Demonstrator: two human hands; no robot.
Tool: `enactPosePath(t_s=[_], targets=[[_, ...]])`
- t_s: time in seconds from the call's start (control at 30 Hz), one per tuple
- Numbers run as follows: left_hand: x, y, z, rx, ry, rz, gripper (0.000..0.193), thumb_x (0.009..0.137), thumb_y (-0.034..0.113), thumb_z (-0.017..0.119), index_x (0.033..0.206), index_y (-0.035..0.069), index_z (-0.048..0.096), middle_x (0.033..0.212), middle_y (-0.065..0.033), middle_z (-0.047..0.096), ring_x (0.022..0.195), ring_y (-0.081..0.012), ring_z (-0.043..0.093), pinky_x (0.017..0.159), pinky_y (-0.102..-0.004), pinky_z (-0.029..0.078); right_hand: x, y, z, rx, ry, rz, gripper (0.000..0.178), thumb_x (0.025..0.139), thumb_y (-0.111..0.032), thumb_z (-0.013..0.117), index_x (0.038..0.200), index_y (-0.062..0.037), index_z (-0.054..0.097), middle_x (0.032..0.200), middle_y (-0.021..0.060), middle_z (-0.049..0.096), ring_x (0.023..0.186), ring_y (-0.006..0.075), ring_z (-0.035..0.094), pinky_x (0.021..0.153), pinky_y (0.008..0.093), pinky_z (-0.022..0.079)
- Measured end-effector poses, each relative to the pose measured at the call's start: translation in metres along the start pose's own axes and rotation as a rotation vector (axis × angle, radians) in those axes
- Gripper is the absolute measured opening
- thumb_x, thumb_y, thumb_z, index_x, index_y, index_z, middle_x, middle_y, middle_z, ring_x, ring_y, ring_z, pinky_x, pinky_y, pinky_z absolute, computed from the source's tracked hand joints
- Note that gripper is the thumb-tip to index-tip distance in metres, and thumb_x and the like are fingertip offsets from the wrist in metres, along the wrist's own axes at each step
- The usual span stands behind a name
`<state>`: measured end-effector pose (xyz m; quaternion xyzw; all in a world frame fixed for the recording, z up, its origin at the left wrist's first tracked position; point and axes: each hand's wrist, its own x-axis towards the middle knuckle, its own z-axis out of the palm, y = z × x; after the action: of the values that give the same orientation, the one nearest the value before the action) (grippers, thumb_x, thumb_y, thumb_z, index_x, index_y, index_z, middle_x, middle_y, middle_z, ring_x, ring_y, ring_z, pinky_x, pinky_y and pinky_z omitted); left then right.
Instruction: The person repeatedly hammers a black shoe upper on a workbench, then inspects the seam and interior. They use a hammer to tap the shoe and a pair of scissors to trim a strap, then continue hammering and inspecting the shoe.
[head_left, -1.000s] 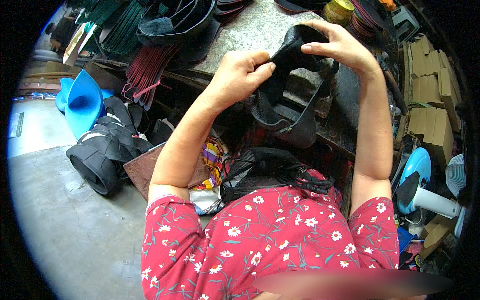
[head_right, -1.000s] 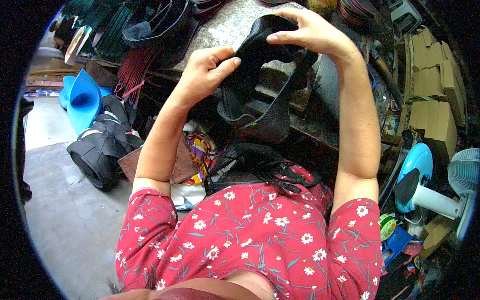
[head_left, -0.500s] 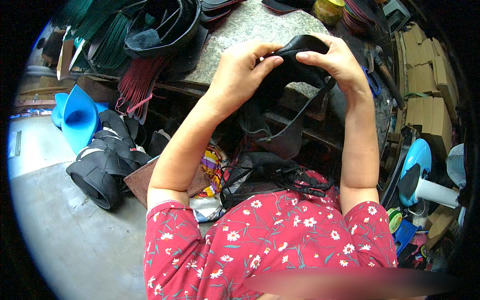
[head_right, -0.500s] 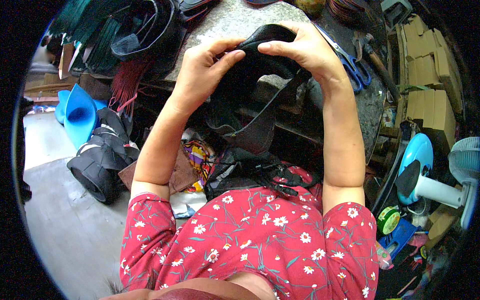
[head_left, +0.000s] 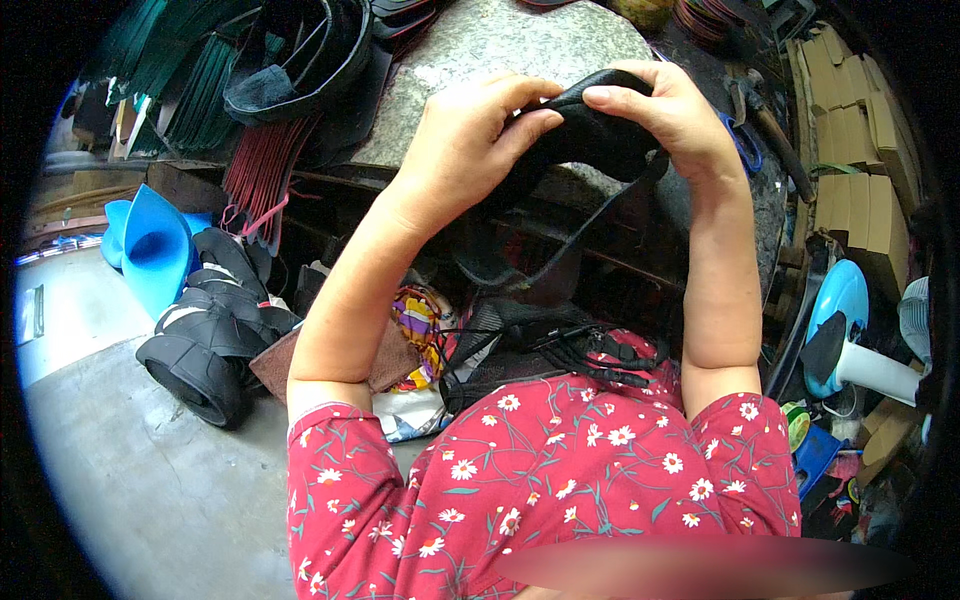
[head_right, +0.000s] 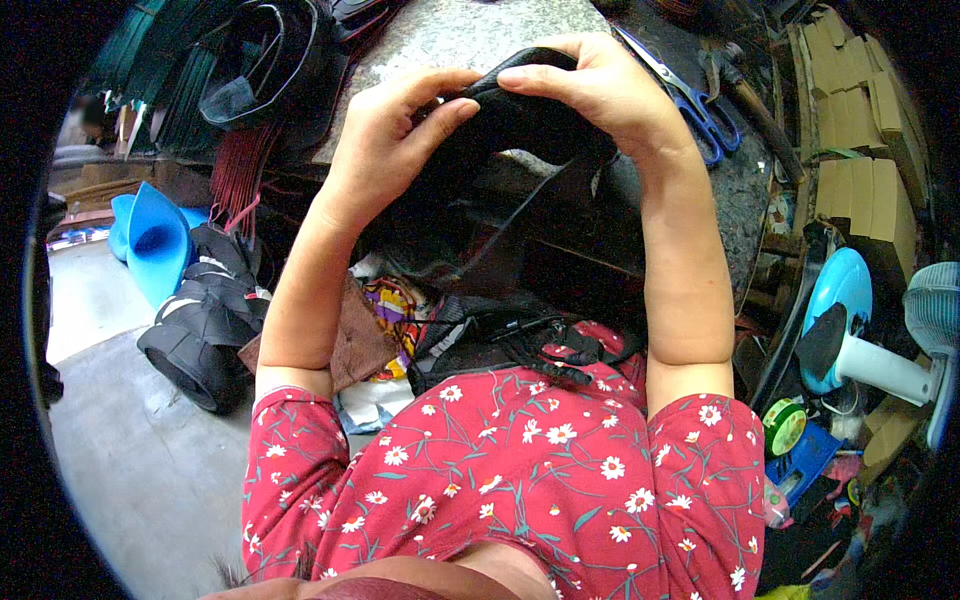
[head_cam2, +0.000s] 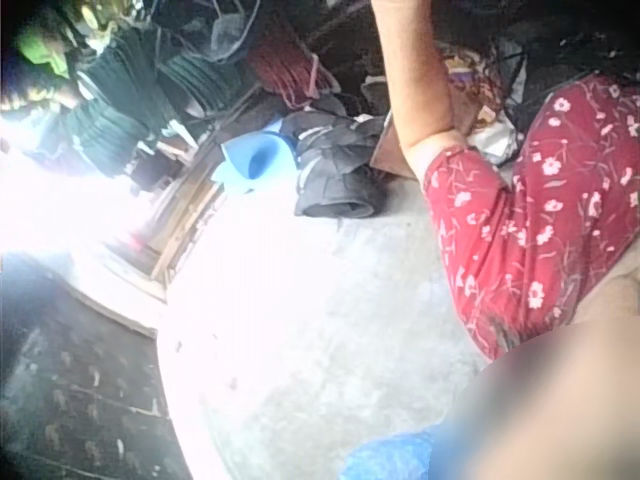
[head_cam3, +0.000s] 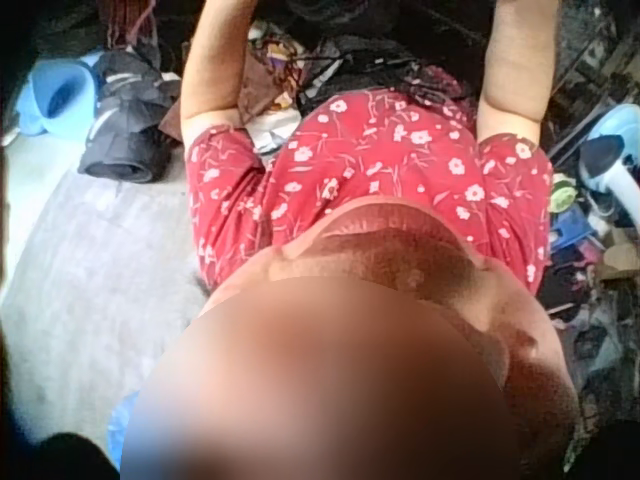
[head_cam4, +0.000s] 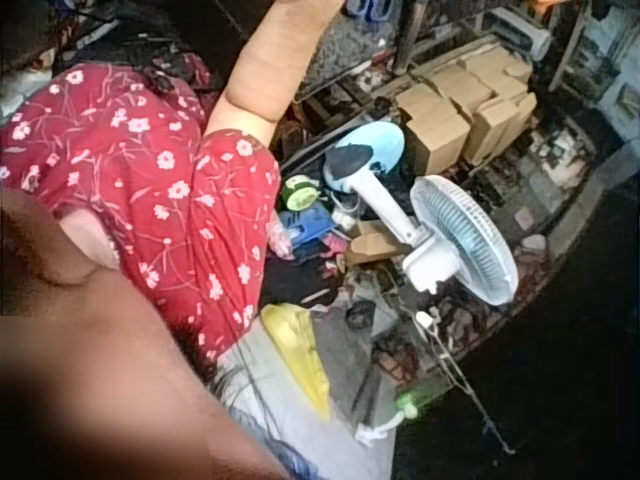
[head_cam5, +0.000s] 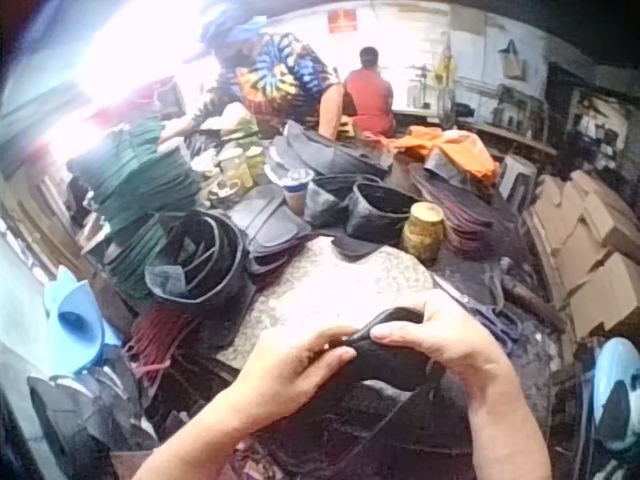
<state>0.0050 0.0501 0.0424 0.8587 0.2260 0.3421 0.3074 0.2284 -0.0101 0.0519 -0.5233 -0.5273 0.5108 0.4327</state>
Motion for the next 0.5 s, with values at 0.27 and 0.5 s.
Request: enactPosePath(t_s=[0.27,0.5], targets=[[-0.001,-0.004,-0.003,0.167,-0.050,0.052,0.019,0.090,0.020,0.066,0.100,0.003,0.068,0.086,-0.0173,0.067,0.080,-0.0358,0.066,0.070,-0.0414,0.052,0.000,-0.004,-0.005,-0.075,0.078,-0.235,0.036,0.085,-0.015,0.075,0.117,-0.0046,0.063,0.096,0.0023,0.069,0.080,0.0087,0.062,0.077,0.0225,0.049],[0.001,0.000,-0.007,0.097,-0.211,0.061,0.019,0.090,0.017,0.065,0.099,0.000,0.066,0.087,-0.0200,0.066,0.080,-0.0372,0.066,0.070,-0.0403,0.051,-0.002,0.000,-0.023,0.209,0.032,-0.102,0.040,0.084,-0.005,0.071,0.118,-0.0088,0.051,0.092,0.0024,0.066,0.087,0.0087,0.063,0.082,0.0197,0.048]])
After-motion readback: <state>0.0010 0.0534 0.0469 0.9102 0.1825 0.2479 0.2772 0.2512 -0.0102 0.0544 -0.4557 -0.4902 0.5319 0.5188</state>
